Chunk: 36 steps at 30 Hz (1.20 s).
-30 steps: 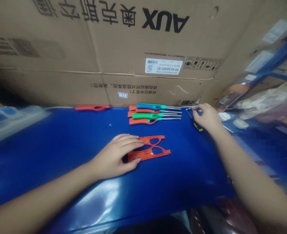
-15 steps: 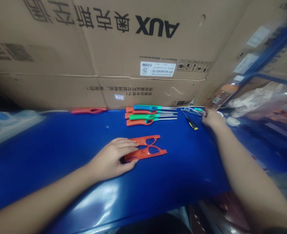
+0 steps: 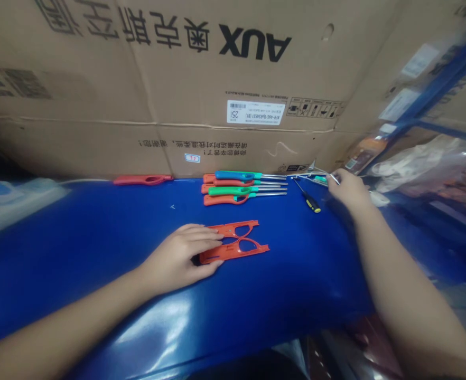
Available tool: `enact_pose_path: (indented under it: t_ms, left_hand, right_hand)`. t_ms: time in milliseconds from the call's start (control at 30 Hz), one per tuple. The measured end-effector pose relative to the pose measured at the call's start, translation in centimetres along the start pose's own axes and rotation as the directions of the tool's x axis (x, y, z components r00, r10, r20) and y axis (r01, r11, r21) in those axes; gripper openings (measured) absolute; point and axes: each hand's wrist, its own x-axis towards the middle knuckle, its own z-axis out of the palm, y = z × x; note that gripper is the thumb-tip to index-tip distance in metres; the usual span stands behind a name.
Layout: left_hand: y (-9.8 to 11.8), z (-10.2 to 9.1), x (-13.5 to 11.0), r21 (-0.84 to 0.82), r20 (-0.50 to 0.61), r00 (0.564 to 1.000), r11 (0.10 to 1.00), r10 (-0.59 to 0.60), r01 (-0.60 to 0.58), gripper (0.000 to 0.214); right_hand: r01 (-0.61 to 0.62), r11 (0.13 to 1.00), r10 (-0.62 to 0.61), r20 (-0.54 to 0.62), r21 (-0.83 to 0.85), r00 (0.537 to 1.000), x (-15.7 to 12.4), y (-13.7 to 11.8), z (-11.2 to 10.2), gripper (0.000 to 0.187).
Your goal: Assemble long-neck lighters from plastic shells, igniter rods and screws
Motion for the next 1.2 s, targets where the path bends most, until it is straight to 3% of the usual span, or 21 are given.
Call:
enact_pose_path:
  t_ms: [133,267,333,400,467,567,700,767,933,1200]
  left_hand:
    - [0.1,-0.6,0.1,0.028,-0.001,1.0,0.999,0.017,-0.017,0.024]
    - [0.1,-1.7,0.1,0.067,0.054,0.998,0.997,0.039,-0.043,0.022]
    - [-0.1,-2.2,0.0,0.087,0.091,0.995,0.995,0.047,-0.055,0.025]
    - [-0.4,-2.8,0.0,0.1,0.125,0.99,0.992,0.065,-0.078,0.027]
    - [-0.6,-3.2,0.0,0.111,0.148,0.984,0.987,0.099,-0.116,0.028]
    - [-0.3,-3.6,0.1,0.171,0.084,0.981,0.967,0.175,-0.187,0.034]
    - [0.7,-3.0,0.2,0.22,-0.16,0.98,0.972,0.117,-0.08,0.042]
    - [1.1,-2.5,0.2,0.165,-0.195,0.979,0.986,0.063,-0.031,0.037]
    - [1.4,-1.5,0.1,0.13,-0.144,0.988,0.99,0.063,-0.044,0.031]
    - [0.7,-1.4,-0.3,0.073,-0.087,0.99,0.992,0.109,-0.103,0.024]
  right_hand:
    - [0.081,0.994,-0.078,-0.032,0.078,0.996,-0.8,-1.2,-0.9,0.024]
    - [0.261,0.947,-0.265,-0.004,0.187,0.964,-2.6,-3.7,-1.1,0.027]
    - [0.37,0.887,-0.396,0.043,0.275,0.917,-3.9,-5.2,-0.9,0.025]
    - [0.475,0.741,-0.574,0.08,0.474,0.815,-5.7,-6.6,-0.7,0.023]
    - [0.463,0.624,-0.692,0.168,0.63,0.702,-7.6,-7.9,-0.6,0.024]
    - [0.42,0.536,-0.766,0.213,0.732,0.606,-10.4,-9.4,-0.6,0.021]
    - [0.319,0.5,-0.787,0.269,0.805,0.555,-13.3,-10.7,-0.2,0.02]
    - [0.261,0.507,-0.792,0.325,0.822,0.516,-14.2,-11.1,0.0,0.019]
    - [0.168,0.523,-0.805,0.419,0.836,0.421,-15.0,-11.5,0.2,0.016]
    - [0.221,0.489,-0.839,0.386,0.844,0.385,-14.6,-11.2,-0.4,0.006]
